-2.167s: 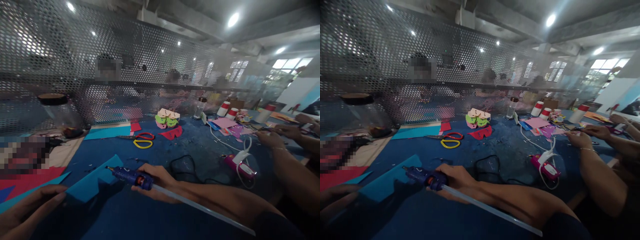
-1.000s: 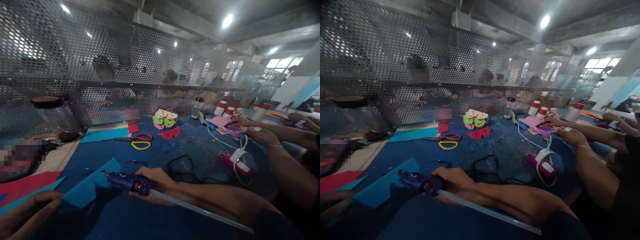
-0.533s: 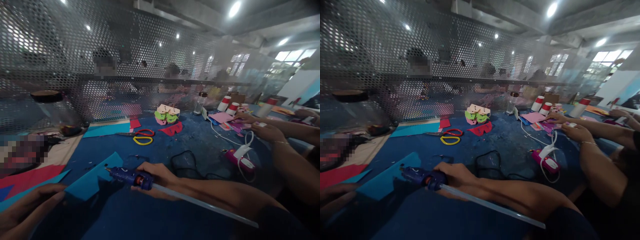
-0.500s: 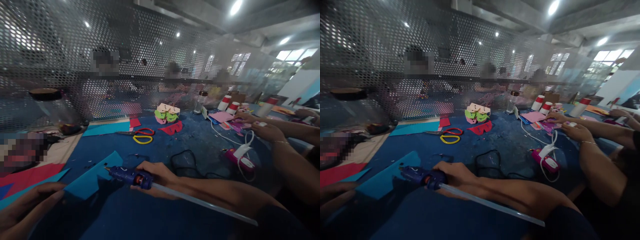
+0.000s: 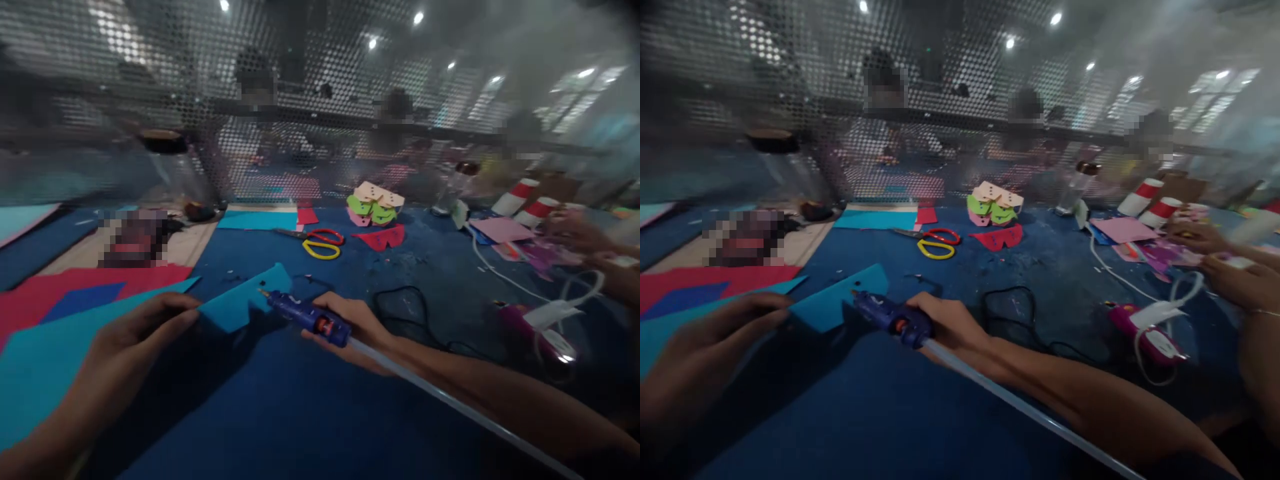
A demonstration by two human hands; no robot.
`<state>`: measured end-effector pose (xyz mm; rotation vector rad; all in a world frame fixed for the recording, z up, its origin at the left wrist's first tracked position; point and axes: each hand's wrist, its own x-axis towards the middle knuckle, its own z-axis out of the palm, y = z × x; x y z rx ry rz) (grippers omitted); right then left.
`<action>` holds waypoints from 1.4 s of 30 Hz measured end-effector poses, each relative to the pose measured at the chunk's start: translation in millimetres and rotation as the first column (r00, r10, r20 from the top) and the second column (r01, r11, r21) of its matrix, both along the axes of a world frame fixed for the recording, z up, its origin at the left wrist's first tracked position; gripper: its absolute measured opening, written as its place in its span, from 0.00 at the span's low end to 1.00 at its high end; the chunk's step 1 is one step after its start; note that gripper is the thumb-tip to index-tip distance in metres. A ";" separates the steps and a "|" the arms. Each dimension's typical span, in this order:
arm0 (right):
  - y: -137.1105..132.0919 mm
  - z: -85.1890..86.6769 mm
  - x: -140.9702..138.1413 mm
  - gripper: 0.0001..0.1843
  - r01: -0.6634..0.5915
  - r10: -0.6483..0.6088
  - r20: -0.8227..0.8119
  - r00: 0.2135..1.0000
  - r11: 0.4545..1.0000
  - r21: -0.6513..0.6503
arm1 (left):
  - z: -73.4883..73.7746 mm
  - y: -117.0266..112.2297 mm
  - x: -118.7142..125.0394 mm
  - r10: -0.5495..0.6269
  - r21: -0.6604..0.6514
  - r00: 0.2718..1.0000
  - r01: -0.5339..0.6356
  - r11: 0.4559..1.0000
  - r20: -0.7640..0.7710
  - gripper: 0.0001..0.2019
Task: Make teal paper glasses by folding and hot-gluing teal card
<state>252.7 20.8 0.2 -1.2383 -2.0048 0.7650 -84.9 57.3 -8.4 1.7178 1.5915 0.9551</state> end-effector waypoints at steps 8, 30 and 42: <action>-5.1 19.2 -1.2 0.12 0.049 -0.049 0.009 0.999 0.997 -0.061 | 12.9 -9.2 16.7 -0.019 -0.007 0.974 0.021 1.000 0.225 0.14; -4.3 17.7 -2.6 0.11 0.090 -0.086 0.067 0.994 0.994 -0.056 | 14.1 -9.2 16.8 -0.053 0.003 0.973 0.054 0.999 0.225 0.12; -2.8 13.1 -0.8 0.11 0.088 -0.085 0.068 0.994 0.995 -0.051 | 15.1 -9.3 16.0 -0.057 0.019 0.978 0.054 0.998 0.200 0.12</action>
